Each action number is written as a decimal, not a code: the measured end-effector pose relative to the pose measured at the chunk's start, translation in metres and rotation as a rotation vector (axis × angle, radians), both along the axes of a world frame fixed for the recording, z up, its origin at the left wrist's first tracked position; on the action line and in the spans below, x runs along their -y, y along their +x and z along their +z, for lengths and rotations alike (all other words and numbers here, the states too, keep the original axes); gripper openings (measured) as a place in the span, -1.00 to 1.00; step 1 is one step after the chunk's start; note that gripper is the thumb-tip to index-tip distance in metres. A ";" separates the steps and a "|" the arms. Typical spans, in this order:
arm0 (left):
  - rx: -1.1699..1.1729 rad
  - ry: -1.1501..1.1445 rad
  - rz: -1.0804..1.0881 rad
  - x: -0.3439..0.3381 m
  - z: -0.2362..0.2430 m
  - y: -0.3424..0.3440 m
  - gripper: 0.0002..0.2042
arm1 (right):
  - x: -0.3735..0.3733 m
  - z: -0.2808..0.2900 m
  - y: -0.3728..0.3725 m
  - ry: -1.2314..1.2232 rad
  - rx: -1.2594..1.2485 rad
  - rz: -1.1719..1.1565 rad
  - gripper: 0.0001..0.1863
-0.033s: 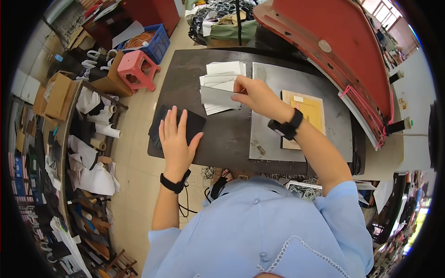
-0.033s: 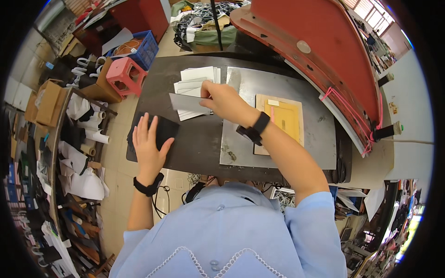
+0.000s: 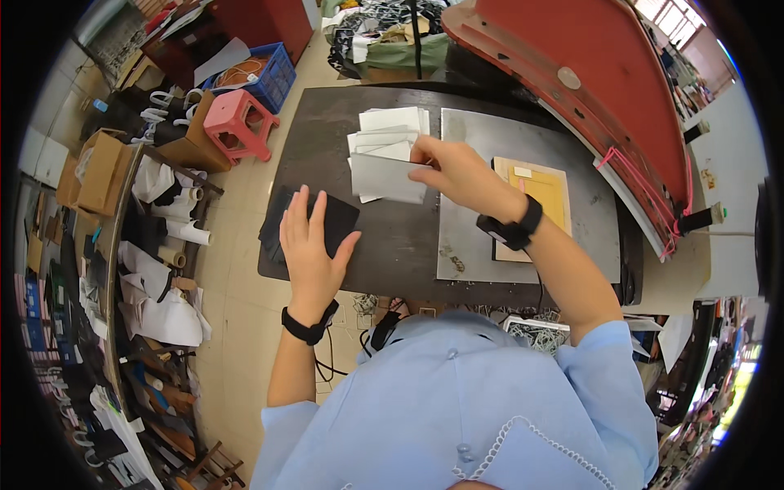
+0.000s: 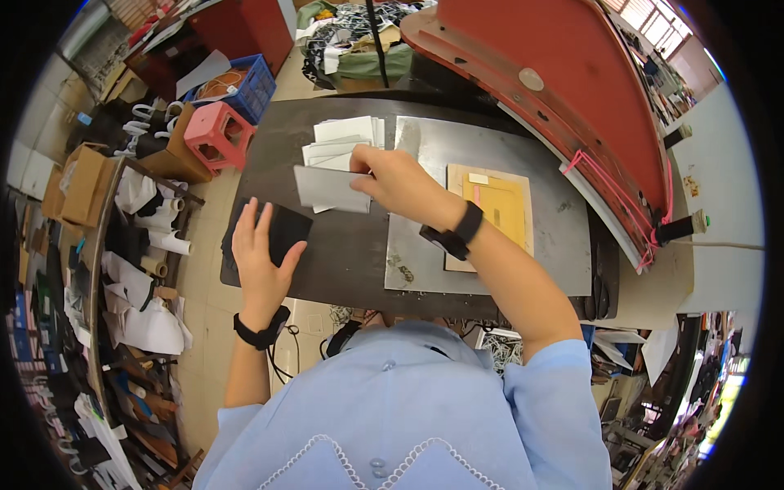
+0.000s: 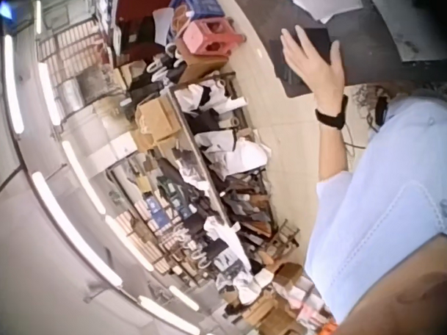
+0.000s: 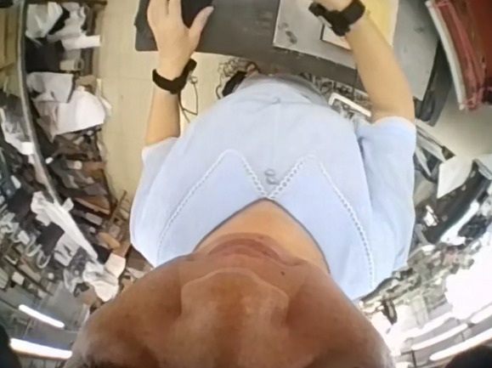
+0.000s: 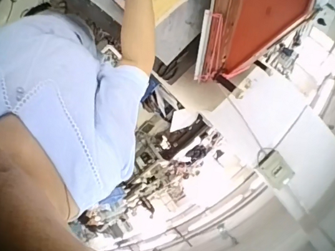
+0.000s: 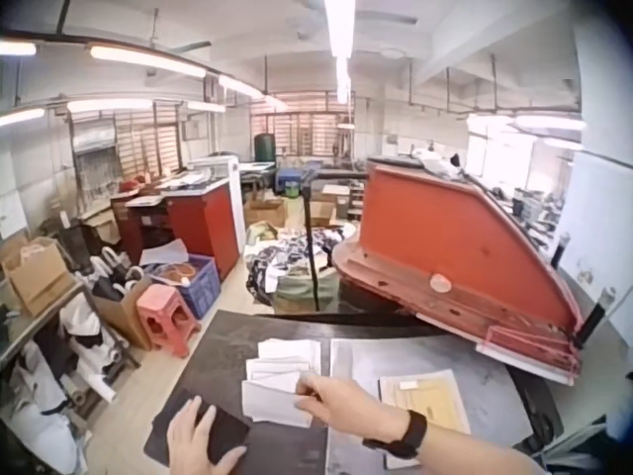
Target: The recorder is using a clicker press machine to cut out leather wallet components from card stock or leather pieces.
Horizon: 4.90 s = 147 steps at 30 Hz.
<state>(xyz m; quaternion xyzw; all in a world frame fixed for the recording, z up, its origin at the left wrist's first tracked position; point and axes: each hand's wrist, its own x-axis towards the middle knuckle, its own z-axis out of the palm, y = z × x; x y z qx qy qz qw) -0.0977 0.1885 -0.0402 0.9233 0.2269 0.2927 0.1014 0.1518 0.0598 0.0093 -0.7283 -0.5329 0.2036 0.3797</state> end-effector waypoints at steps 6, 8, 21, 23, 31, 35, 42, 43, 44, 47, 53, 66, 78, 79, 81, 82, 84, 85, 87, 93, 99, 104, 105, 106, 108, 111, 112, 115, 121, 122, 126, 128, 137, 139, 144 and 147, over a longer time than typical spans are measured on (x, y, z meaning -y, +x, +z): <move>-0.025 -0.755 -0.520 0.060 0.042 0.045 -0.49 | 0.092 0.036 -0.033 0.032 0.021 0.163 -0.69; -0.135 -1.130 -0.567 0.080 0.032 0.057 -0.66 | 0.121 0.036 -0.038 0.030 -0.231 -0.038 -0.64; -0.053 -1.308 -0.593 0.154 0.016 0.130 -0.72 | 0.244 -0.029 -0.020 0.074 -0.680 -0.583 -0.63; -0.072 -1.058 -0.552 0.149 0.017 0.142 -0.71 | 0.240 -0.021 0.000 0.120 -0.674 -0.667 -0.57; -0.130 -0.324 -0.701 0.129 0.011 0.174 -0.63 | 0.225 -0.045 0.036 0.065 -0.395 -0.686 -0.41; -0.090 -0.249 -0.757 0.134 0.007 0.183 -0.59 | 0.220 -0.051 0.038 0.087 -0.411 -0.684 -0.38; -0.215 -0.215 -0.754 0.133 0.005 0.185 -0.50 | 0.212 -0.047 0.038 0.030 -0.415 -0.684 -0.38; -0.224 -0.200 -0.750 0.133 0.005 0.185 -0.49 | 0.211 -0.046 0.038 0.021 -0.400 -0.688 -0.38; -0.232 -0.184 -0.745 0.133 0.005 0.185 -0.48 | 0.211 -0.046 0.037 0.012 -0.386 -0.691 -0.38; -0.236 -0.165 -0.737 0.134 0.005 0.184 -0.47 | 0.209 -0.044 0.037 -0.006 -0.361 -0.693 -0.38; -0.244 -0.050 -0.707 0.136 0.007 0.184 -0.43 | 0.210 -0.045 0.036 -0.019 -0.299 -0.702 -0.38; -0.300 -0.110 -0.715 0.128 0.002 0.184 -0.48 | 0.223 -0.050 0.028 0.010 -0.217 -0.663 -0.61; -0.273 -0.014 -0.730 0.134 0.010 0.189 -0.46 | 0.221 -0.044 0.033 0.015 0.023 -0.541 -0.71; -0.260 -0.047 -0.743 0.136 0.008 0.191 -0.45 | 0.222 -0.045 0.033 0.007 0.042 -0.532 -0.72; -0.235 -0.112 -0.770 0.138 0.002 0.196 -0.42 | 0.222 -0.044 0.034 0.000 0.084 -0.516 -0.73; -0.248 -0.126 -0.778 0.137 0.003 0.198 -0.42 | 0.222 -0.044 0.034 0.000 0.107 -0.510 -0.73; -0.257 -0.088 -0.801 0.136 0.012 0.200 -0.44 | 0.222 -0.042 0.033 -0.024 0.161 -0.501 -0.75; -0.263 -0.070 -0.813 0.136 0.015 0.201 -0.45 | 0.222 -0.041 0.033 -0.049 0.191 -0.498 -0.76; -0.276 -0.020 -0.822 0.134 0.017 0.204 -0.47 | 0.220 -0.039 0.033 -0.055 0.271 -0.493 -0.76; -0.252 0.050 -0.820 0.135 0.008 0.206 -0.51 | 0.213 -0.048 0.038 0.020 0.502 -0.383 -0.62; -0.249 -0.013 -0.806 0.136 0.002 0.201 -0.52 | 0.212 -0.046 0.027 -0.070 0.573 -0.379 -0.54; -0.264 0.014 -0.819 0.136 0.007 0.207 -0.51 | 0.216 -0.047 0.021 -0.126 0.696 -0.360 -0.48; -0.265 0.018 -0.819 0.137 0.008 0.208 -0.50 | 0.216 -0.048 0.021 -0.125 0.689 -0.354 -0.47; -0.265 0.022 -0.819 0.137 0.009 0.209 -0.50 | 0.217 -0.049 0.021 -0.125 0.682 -0.349 -0.46; -0.287 0.057 -0.815 0.138 0.013 0.210 -0.50 | 0.217 -0.048 0.021 -0.106 0.653 -0.350 -0.47; -0.299 0.071 -0.828 0.136 0.013 0.209 -0.51 | 0.222 -0.045 0.020 -0.059 0.591 -0.362 -0.52; -0.300 0.069 -0.832 0.136 0.013 0.210 -0.51 | 0.227 -0.044 0.016 -0.050 0.573 -0.362 -0.53; -0.287 0.083 -0.845 0.140 0.017 0.210 -0.52 | 0.238 -0.045 0.008 -0.024 0.564 -0.329 -0.55; -0.287 0.144 -0.843 0.142 0.019 0.217 -0.52 | 0.239 -0.045 0.005 0.004 0.465 -0.322 -0.56; -0.267 0.150 -0.845 0.142 0.020 0.217 -0.52 | 0.238 -0.047 0.006 0.017 0.412 -0.333 -0.56; -0.229 0.125 -0.841 0.142 0.013 0.215 -0.51 | 0.234 -0.054 0.010 0.056 0.396 -0.420 -0.56; -0.223 0.101 -0.841 0.142 0.011 0.215 -0.50 | 0.232 -0.057 0.012 0.029 0.477 -0.407 -0.57; -0.260 -0.008 -0.861 0.138 0.008 0.213 -0.46 | 0.232 -0.046 0.014 -0.041 0.552 -0.361 -0.48; -0.269 0.002 -0.863 0.135 0.009 0.211 -0.45 | 0.230 -0.045 0.012 -0.044 0.557 -0.381 -0.46; -0.270 0.084 -0.874 0.135 0.010 0.213 -0.46 | 0.230 -0.052 0.006 -0.050 0.636 -0.360 -0.44; -0.284 0.101 -0.858 0.136 0.008 0.213 -0.44 | 0.232 -0.053 0.003 -0.034 0.631 -0.360 -0.42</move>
